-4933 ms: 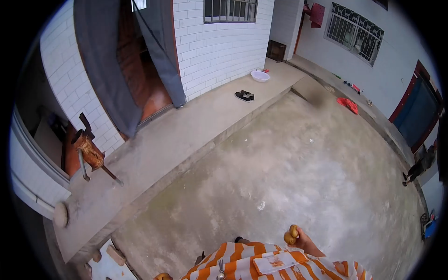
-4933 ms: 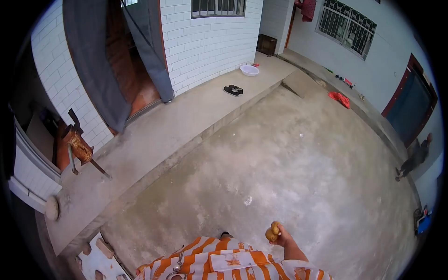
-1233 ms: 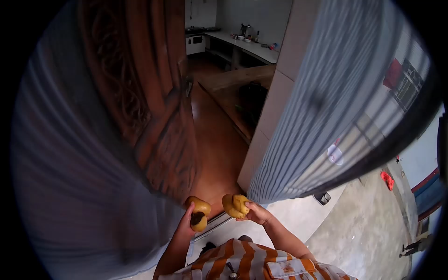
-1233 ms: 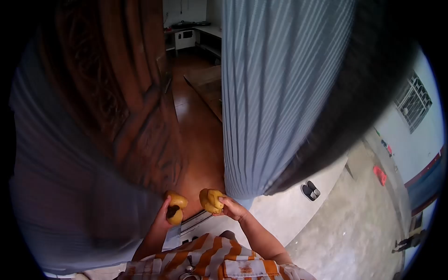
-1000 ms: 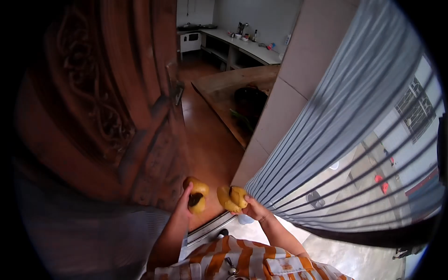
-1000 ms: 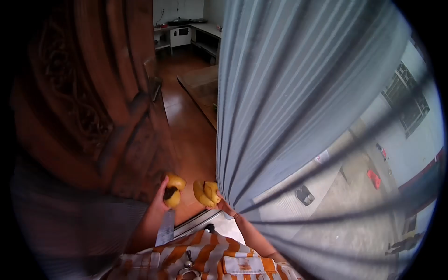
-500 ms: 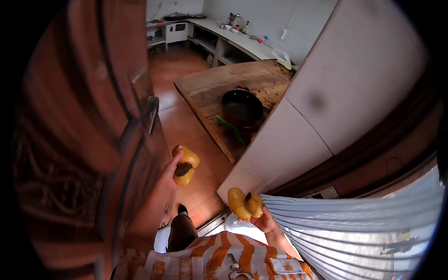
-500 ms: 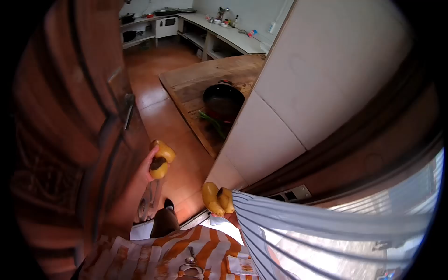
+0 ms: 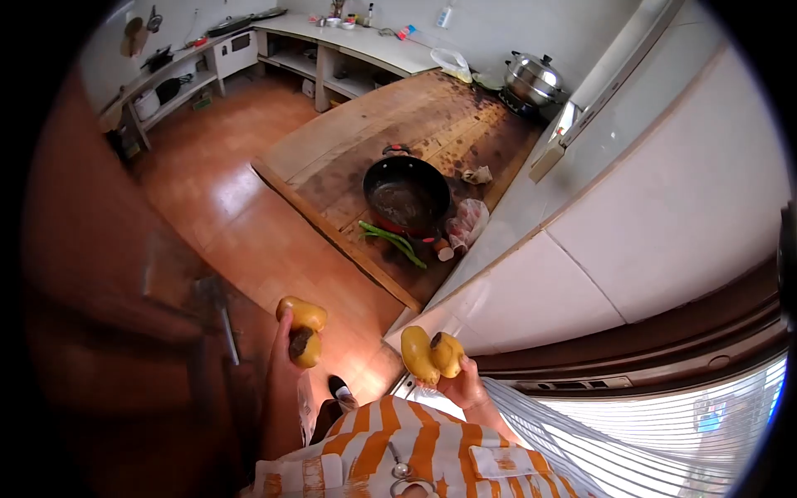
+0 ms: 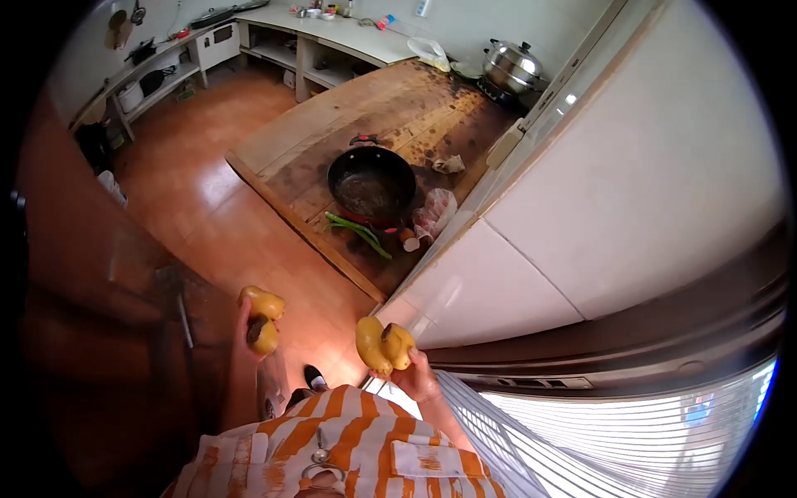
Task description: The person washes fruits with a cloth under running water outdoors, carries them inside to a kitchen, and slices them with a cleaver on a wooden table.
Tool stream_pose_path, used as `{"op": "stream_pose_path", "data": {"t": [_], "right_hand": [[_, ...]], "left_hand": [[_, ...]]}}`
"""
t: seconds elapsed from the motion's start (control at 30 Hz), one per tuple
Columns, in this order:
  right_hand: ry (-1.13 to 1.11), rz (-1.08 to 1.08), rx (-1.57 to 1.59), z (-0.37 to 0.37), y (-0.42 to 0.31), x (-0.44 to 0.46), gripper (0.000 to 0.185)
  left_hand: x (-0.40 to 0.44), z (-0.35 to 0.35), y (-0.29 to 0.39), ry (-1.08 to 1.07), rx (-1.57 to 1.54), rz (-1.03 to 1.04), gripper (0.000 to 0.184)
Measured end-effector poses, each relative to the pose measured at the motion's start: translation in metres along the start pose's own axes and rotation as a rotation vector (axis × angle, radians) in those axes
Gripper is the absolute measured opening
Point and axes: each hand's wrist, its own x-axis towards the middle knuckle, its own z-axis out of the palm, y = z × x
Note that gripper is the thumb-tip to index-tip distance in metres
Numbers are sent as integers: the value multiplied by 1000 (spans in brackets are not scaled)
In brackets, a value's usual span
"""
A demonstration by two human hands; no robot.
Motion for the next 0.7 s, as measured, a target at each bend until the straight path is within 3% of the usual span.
{"op": "stream_pose_path", "data": {"t": [0.07,0.3,0.4,0.43,0.5,0.7], "right_hand": [[14,-10,11,0,1,14,70],[39,26,-23,5,9,54,58],[100,20,-23,9,12,75,58],[103,26,-82,8,12,83,68],[103,30,-96,6,11,100,67],[101,15,-71,16,-7,152,54]], "left_hand": [[-2,-7,10,110,-39,20,43],[-7,-46,47,123,32,23,48],[-10,-61,67,124,96,-45,51],[-9,-63,69,128,98,-51,51],[-9,-56,76,170,77,39,51],[1,-35,102,156,8,14,48]]}}
